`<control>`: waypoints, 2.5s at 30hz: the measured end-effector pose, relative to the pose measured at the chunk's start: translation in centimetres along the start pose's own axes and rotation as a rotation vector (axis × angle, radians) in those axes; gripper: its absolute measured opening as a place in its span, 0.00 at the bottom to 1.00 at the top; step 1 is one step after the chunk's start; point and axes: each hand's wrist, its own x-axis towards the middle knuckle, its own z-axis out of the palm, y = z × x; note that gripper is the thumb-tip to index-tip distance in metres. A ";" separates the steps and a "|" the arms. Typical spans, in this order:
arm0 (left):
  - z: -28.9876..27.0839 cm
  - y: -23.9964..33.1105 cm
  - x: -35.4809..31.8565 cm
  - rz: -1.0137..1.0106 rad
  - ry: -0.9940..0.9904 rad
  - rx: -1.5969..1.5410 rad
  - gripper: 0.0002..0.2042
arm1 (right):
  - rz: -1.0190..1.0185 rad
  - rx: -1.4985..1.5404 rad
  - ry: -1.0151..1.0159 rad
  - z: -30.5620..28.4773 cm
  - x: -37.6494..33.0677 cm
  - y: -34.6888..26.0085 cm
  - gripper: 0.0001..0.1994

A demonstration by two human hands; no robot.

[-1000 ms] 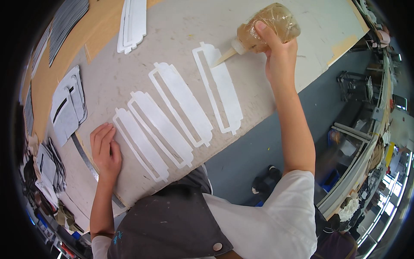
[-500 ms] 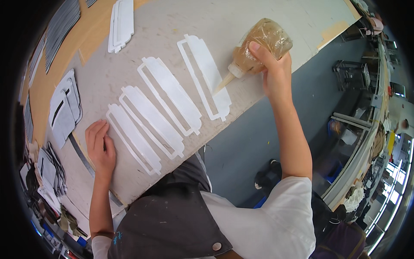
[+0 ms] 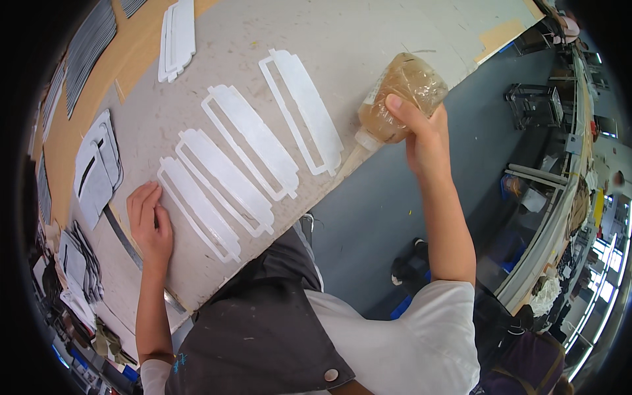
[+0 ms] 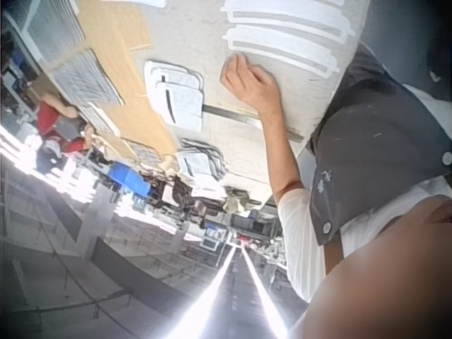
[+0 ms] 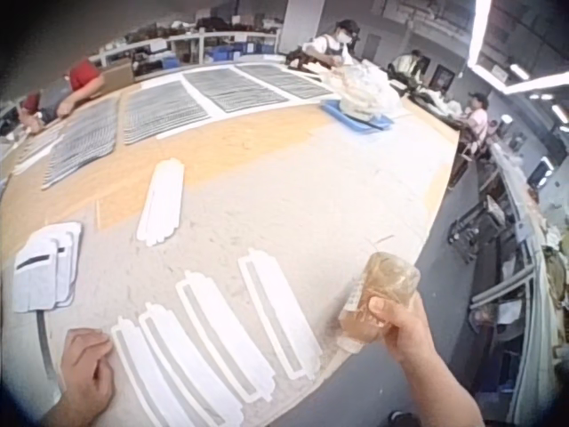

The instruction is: Applying adhesive and attaching lining strips to fabric pouch components.

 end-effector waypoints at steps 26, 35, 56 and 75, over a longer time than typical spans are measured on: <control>-0.1 0.5 -0.2 -0.036 -0.024 -0.032 0.17 | -0.262 0.183 -0.004 7.7 9.7 0.8 0.18; 0.0 0.4 -0.2 -0.023 -0.006 -0.027 0.17 | -0.198 0.114 0.019 6.5 7.6 0.4 0.16; 0.2 0.1 -0.1 -0.005 0.018 -0.023 0.16 | -0.094 0.060 0.038 2.8 0.2 0.8 0.22; 0.2 0.1 0.0 0.005 0.008 0.006 0.15 | -0.108 0.158 0.087 3.1 -0.8 1.0 0.23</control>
